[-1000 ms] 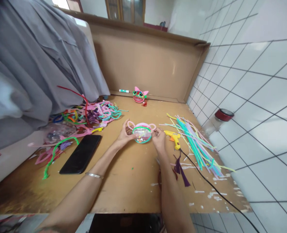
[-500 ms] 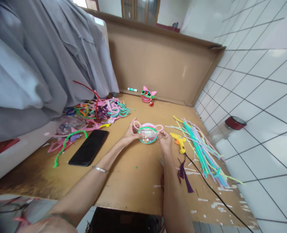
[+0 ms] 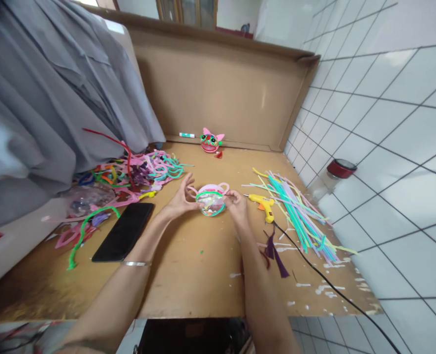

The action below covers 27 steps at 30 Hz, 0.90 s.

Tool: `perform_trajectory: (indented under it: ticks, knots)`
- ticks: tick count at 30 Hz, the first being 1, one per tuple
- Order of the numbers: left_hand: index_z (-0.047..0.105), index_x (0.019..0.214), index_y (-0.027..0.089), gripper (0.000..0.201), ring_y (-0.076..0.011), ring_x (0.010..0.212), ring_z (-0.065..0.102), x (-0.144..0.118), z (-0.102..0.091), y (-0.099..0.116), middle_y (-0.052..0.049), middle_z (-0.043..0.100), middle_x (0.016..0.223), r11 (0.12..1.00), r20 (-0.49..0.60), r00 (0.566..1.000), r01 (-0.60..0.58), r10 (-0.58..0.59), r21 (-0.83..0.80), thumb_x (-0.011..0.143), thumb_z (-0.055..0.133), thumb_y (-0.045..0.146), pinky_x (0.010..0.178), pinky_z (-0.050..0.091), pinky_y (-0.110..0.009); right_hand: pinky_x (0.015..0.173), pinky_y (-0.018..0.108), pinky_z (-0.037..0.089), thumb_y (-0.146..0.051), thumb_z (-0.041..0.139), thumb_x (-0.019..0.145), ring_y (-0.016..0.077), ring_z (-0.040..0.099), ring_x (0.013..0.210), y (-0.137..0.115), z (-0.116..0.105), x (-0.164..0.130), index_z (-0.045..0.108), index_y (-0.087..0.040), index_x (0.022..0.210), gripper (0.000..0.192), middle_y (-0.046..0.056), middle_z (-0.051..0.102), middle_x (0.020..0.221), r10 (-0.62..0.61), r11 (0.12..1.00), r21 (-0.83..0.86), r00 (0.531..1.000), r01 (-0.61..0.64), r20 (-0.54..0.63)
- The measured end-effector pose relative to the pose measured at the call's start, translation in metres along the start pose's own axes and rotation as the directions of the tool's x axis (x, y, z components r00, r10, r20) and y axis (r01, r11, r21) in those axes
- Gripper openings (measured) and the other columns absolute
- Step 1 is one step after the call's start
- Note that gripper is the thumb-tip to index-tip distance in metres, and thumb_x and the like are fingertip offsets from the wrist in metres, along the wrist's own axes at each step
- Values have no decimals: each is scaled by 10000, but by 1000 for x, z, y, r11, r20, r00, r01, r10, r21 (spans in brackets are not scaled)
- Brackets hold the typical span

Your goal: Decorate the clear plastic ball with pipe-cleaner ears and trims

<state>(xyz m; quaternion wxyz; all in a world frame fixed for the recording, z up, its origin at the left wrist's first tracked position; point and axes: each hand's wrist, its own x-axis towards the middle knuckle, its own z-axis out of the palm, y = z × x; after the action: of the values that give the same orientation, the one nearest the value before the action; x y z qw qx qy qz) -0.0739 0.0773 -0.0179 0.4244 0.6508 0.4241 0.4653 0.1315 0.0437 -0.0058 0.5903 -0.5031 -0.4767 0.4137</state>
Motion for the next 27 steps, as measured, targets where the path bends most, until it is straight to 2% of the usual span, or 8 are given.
perform_trajectory:
  ticks: [3,5,8,11,13,15,22,27]
  knots:
    - [269,1499,234,1168,-206,970,608,-4,-8,15,-213,266,1525,992,53,999,-12,6,127,504,862,387,811,546,-365,565,251,433,-362,674,581,129,529,579,-2,3,-3,601,-204,722,224,-11,611,659,-5,1000,16,999,5,36]
    - [343,1467,239,1065,-239,1017,613,-6,-8,26,-189,230,1556,977,55,998,-43,32,209,535,838,382,810,551,-385,588,258,456,-358,674,585,140,549,596,-2,6,-5,608,-206,712,209,-6,627,660,-35,999,17,999,34,40]
    - [552,1287,221,667,-313,1325,435,-10,2,40,-129,418,1479,932,-29,983,-161,180,326,660,741,347,1024,444,-462,603,260,469,-351,670,591,150,571,614,2,10,-5,609,-209,695,187,-1,646,670,-80,997,0,996,80,31]
    - [635,1129,213,432,-294,1260,508,-12,18,46,-95,592,1316,873,-26,965,-226,262,433,711,691,307,1156,232,-557,598,259,463,-345,660,600,152,573,611,7,13,-5,611,-210,690,170,-1,645,669,-85,996,-30,996,86,35]
    - [650,1087,208,380,-275,1120,592,-12,26,47,-83,674,1162,865,1,970,-216,242,453,719,677,299,1136,271,-537,601,265,459,-343,652,606,151,569,604,9,14,-5,612,-212,694,164,-1,639,670,-84,995,-45,996,86,30]
    - [659,1065,198,360,-275,1078,604,-12,32,46,-90,685,1127,854,15,970,-220,242,472,726,669,319,1075,364,-482,606,272,455,-336,650,606,150,567,598,10,15,-5,607,-210,696,160,0,629,674,-89,995,-51,996,90,21]
    - [630,1142,191,463,-319,1175,550,-9,36,43,-123,619,1241,776,91,959,-272,269,569,703,676,331,1041,402,-451,670,289,477,-305,643,598,156,583,668,11,12,-3,632,-211,726,159,21,642,795,-113,990,-89,994,111,-13]
    - [601,1162,164,532,-330,1159,554,-7,34,42,-146,601,1246,776,83,962,-260,260,575,659,702,305,1023,423,-447,680,285,502,-246,659,544,157,611,699,16,12,1,630,-217,799,258,17,672,814,-18,1000,0,1000,18,-2]
